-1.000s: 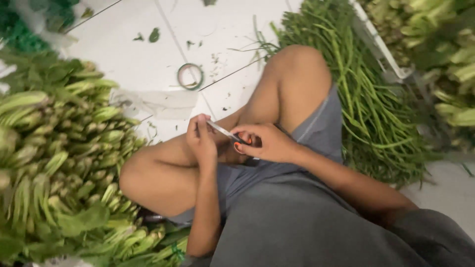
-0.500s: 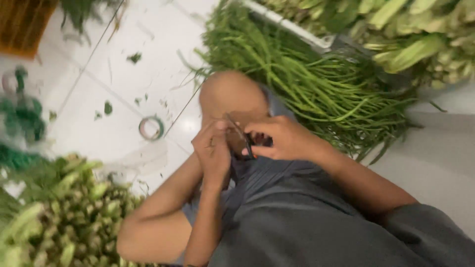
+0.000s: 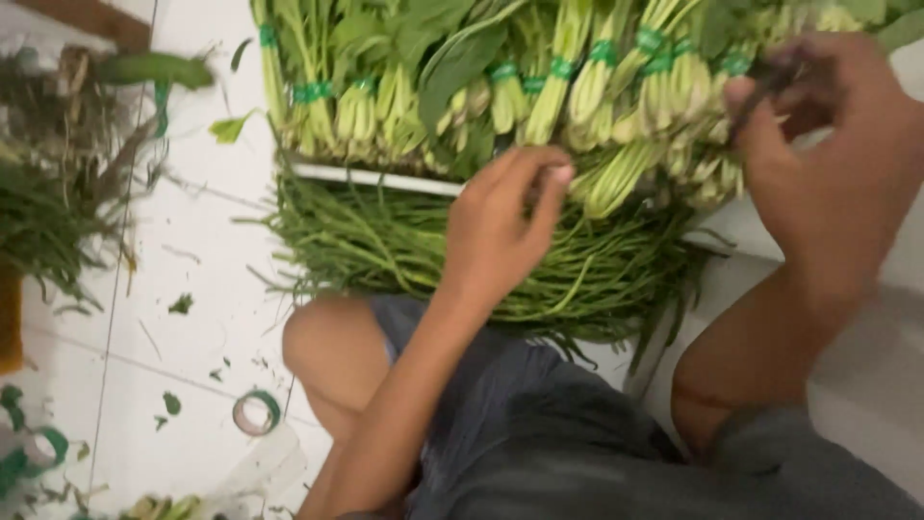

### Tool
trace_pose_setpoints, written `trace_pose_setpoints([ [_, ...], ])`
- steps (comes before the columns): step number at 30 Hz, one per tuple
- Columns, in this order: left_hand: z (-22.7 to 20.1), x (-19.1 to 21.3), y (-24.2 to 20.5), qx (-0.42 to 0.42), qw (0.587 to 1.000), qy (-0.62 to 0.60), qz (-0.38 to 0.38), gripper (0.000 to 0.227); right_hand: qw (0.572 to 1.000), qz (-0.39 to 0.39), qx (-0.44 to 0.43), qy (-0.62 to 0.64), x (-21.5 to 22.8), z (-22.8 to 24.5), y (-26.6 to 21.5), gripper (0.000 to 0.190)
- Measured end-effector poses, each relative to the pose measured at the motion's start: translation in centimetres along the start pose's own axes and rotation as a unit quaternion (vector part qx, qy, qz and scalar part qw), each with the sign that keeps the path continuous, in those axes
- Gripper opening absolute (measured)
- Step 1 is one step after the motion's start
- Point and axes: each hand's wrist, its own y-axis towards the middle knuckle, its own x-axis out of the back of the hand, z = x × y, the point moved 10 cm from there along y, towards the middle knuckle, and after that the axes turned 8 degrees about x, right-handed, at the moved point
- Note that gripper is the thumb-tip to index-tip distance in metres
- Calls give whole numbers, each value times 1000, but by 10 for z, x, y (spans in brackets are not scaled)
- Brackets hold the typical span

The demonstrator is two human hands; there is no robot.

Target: The person sits on the floor and bundles leafy green vegetables. They use scissors to cut green plastic bands and wrap them around the stems of the vegetable bunches, then place the finished bundles into a white crate.

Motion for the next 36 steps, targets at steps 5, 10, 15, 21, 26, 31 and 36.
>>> trace_pose_setpoints([
  [5, -44, -70, 57, -74, 996, 39, -5, 13, 992, -53, -114, -1, 4, -56, -6, 25],
  [10, -33, -140, 87, -81, 948, 304, -55, 63, 975, -52, -201, 82, -8, -86, -1, 9],
  [15, -27, -151, 96, -45, 956, 291, -8, 54, 969, -68, -206, 118, -15, -97, 0, 16],
  [21, -29, -134, 109, -19, 980, 198, 27, 39, 966, -74, -201, 147, -17, -101, -1, 12],
  [26, -20, -131, 115, -15, 978, 198, 64, 42, 961, -63, -224, 150, -22, -105, -2, 12],
  [31, 13, -114, 121, 24, 975, 217, 37, 38, 966, -47, -225, 115, -27, -109, -2, 24],
  [36, 28, -127, 117, 22, 965, 259, 27, 45, 961, -45, -245, 119, -30, -111, 1, 23],
])
